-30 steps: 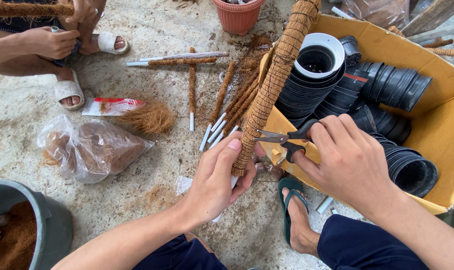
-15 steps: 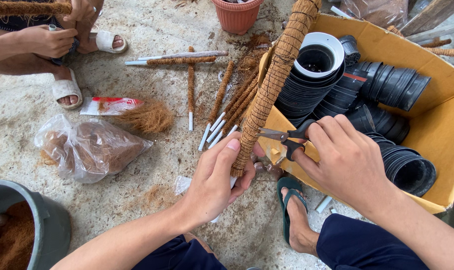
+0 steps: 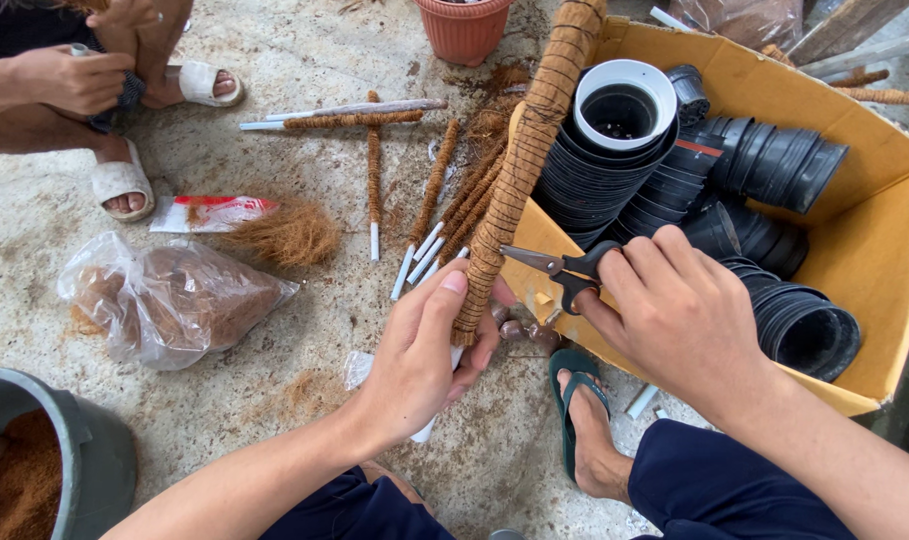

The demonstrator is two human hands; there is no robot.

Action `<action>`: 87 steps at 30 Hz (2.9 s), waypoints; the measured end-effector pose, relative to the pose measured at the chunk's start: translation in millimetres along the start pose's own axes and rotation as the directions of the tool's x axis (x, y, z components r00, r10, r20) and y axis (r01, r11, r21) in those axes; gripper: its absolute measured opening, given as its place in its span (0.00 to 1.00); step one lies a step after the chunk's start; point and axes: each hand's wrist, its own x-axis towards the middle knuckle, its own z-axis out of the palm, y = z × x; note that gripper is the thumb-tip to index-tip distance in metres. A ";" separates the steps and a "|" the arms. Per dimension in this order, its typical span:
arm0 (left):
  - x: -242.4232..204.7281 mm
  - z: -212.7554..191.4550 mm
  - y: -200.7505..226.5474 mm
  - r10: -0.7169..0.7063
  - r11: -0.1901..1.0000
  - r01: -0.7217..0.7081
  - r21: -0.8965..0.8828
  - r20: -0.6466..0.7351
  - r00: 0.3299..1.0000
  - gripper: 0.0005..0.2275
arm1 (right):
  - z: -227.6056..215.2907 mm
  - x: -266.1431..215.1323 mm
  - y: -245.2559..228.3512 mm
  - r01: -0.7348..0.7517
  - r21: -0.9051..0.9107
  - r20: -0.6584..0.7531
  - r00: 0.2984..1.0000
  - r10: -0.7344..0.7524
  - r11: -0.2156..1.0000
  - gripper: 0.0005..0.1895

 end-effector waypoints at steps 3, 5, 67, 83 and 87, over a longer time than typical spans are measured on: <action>1.7 0.2 1.5 -0.031 0.999 0.031 -0.037 -0.011 0.999 0.20 | -0.3 0.2 0.5 0.011 -0.001 0.003 1.000 -0.011 1.000 0.15; 3.0 -0.2 3.0 -0.036 0.997 0.036 -0.070 -0.006 0.999 0.20 | 0.2 1.1 0.4 0.021 -0.003 -0.001 1.000 -0.021 1.000 0.15; 25.8 -65.5 -103.2 -0.487 0.808 0.504 0.304 -0.136 0.863 0.16 | 88.9 -93.6 194.0 -0.397 0.603 0.787 0.151 0.598 -0.693 0.22; 42.5 -19.1 -47.1 -0.614 0.712 0.496 0.497 0.099 0.783 0.17 | 39.0 -64.9 136.1 -0.434 0.854 0.485 0.461 0.743 -0.287 0.22; 48.1 -13.9 -49.3 -0.552 0.808 0.389 0.444 0.336 0.763 0.16 | 33.0 -73.6 132.8 -0.403 0.857 0.496 0.474 0.727 -0.322 0.19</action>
